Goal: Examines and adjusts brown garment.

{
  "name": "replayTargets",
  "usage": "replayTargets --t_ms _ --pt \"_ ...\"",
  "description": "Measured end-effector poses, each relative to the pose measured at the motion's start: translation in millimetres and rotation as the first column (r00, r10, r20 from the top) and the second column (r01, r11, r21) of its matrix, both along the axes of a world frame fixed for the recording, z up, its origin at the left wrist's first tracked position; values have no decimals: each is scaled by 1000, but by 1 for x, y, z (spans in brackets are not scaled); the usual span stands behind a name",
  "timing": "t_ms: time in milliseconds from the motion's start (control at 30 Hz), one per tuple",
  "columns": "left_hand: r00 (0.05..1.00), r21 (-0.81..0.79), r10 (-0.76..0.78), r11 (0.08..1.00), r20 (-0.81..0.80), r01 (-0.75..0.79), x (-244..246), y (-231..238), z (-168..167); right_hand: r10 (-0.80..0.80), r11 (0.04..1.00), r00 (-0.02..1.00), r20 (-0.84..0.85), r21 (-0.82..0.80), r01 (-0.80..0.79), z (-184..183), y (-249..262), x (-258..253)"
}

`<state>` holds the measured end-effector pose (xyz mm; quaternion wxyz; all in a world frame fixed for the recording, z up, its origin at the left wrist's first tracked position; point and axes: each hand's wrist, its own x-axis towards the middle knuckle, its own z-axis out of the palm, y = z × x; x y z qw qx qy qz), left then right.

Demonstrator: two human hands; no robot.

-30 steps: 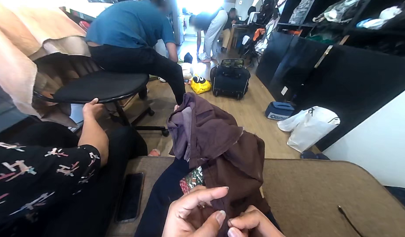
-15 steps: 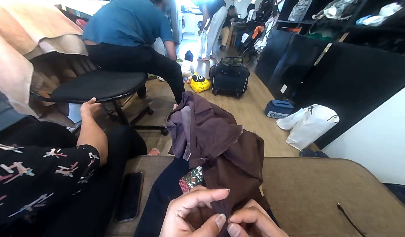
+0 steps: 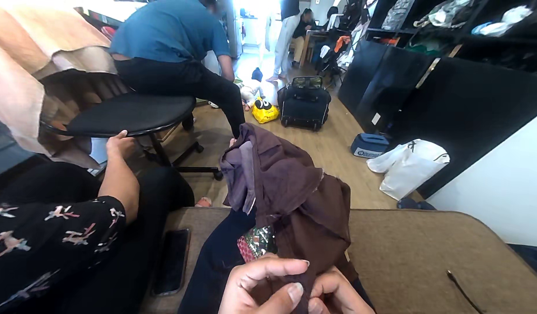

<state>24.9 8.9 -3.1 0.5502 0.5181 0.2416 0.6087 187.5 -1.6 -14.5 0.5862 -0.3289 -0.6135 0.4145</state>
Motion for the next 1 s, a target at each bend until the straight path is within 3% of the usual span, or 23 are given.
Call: replayTargets --t_ms 533,1000 --pt "997 20 70 997 10 -71 0 0 3 45 997 994 -95 -51 -50 -1 -3 -5" --pt "979 219 64 975 -193 -21 -9 5 3 -24 999 999 -35 29 25 -5 4 -1"
